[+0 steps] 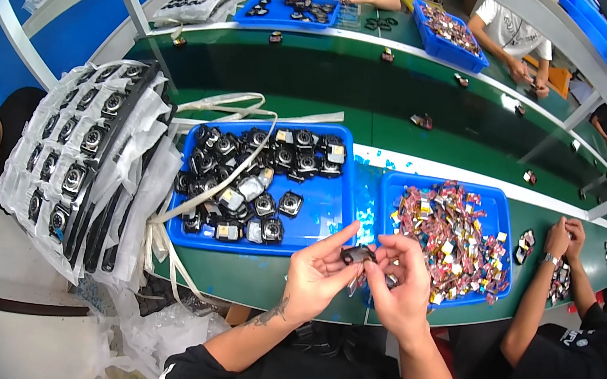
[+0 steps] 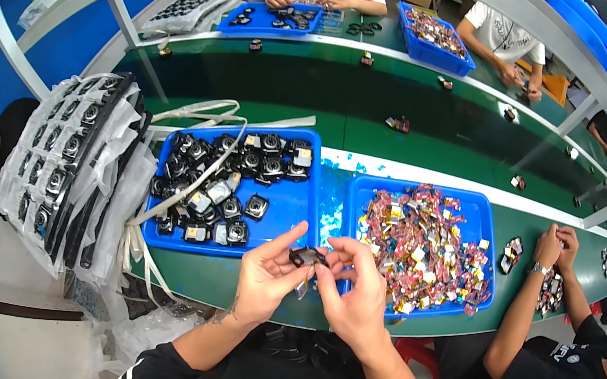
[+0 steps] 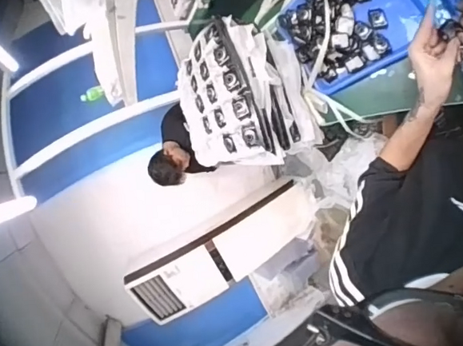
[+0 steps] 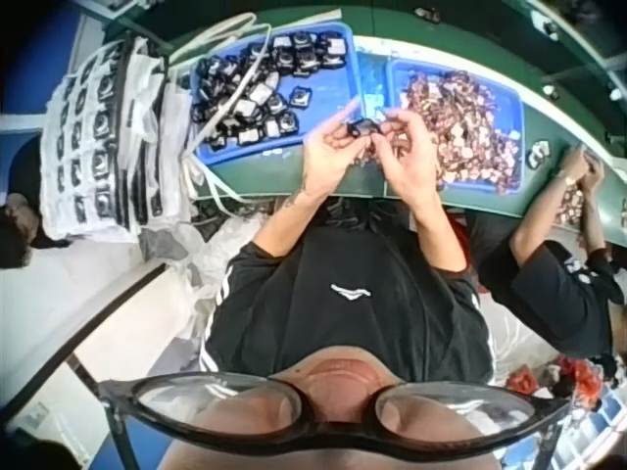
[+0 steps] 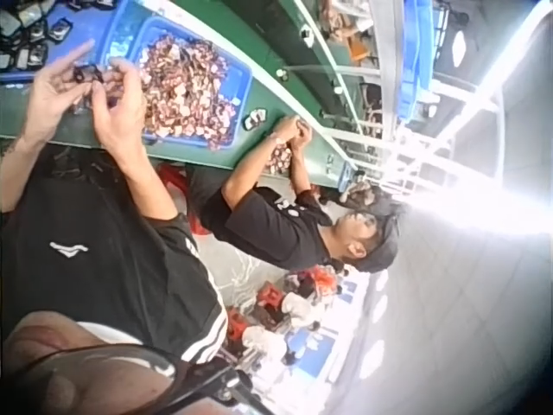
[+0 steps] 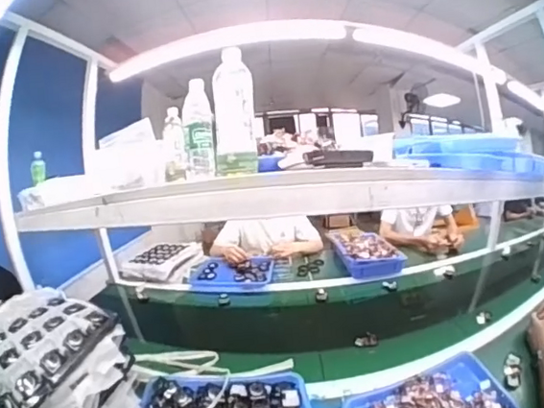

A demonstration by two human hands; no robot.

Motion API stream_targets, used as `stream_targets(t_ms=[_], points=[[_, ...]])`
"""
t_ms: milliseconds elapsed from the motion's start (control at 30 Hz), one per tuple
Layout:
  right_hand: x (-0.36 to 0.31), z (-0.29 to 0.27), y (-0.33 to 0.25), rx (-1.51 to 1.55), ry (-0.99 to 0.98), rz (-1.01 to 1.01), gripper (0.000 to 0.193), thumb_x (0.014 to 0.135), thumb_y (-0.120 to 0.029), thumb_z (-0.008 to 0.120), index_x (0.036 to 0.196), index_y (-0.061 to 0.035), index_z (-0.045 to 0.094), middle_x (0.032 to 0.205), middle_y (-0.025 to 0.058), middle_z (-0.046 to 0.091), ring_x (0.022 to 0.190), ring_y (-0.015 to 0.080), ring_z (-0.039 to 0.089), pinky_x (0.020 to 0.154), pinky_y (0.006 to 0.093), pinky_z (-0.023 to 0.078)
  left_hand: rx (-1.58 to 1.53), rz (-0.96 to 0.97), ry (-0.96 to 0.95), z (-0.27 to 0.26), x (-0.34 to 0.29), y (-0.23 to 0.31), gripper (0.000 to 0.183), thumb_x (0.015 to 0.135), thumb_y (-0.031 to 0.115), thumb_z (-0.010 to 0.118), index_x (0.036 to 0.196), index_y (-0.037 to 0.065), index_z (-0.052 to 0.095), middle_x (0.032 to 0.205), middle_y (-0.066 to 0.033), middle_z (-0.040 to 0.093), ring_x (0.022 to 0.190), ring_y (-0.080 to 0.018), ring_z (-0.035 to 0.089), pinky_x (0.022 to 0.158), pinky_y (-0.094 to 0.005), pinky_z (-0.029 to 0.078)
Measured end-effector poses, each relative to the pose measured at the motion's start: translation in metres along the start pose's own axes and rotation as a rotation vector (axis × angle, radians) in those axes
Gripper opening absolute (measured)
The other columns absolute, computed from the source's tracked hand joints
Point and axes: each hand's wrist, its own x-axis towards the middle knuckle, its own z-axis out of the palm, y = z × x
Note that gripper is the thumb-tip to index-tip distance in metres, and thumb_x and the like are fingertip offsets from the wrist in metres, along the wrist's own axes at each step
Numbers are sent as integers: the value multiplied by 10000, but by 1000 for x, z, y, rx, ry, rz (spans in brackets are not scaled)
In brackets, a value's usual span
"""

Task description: Assembling small electronic components at a factory workstation.

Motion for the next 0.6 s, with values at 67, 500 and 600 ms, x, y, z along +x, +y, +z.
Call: stream_targets(t_ms=[67, 500, 600], points=[[-2, -6, -4, -38, -102, -21, 339, 815, 53, 677, 1137, 26, 574, 978, 88, 647, 827, 120, 630, 711, 263, 554, -1, -51, -15, -1, 1, 12, 609, 857, -95, 636, 1421, -4, 425, 1200, -203, 626, 1084, -213, 629, 965, -330, 499], [240, -34, 83, -141, -116, 470, 416, 709, -31, 800, 1061, -17, 579, 787, 40, 612, 684, 125, 580, 576, 265, 474, 394, 1412, -176, 37, -59, 170, 141, 870, 149, 597, 964, 78, 520, 887, -120, 653, 682, -292, 650, 536, -337, 508], [268, -23, 128, -232, 14, 478, 402, 698, -49, 817, 1026, -37, 584, 821, 41, 659, 677, 93, 565, 560, 245, 460, 737, 976, -341, 19, -94, 216, 145, 869, 126, 589, 959, 84, 484, 881, -93, 619, 692, -292, 647, 546, -352, 523]])
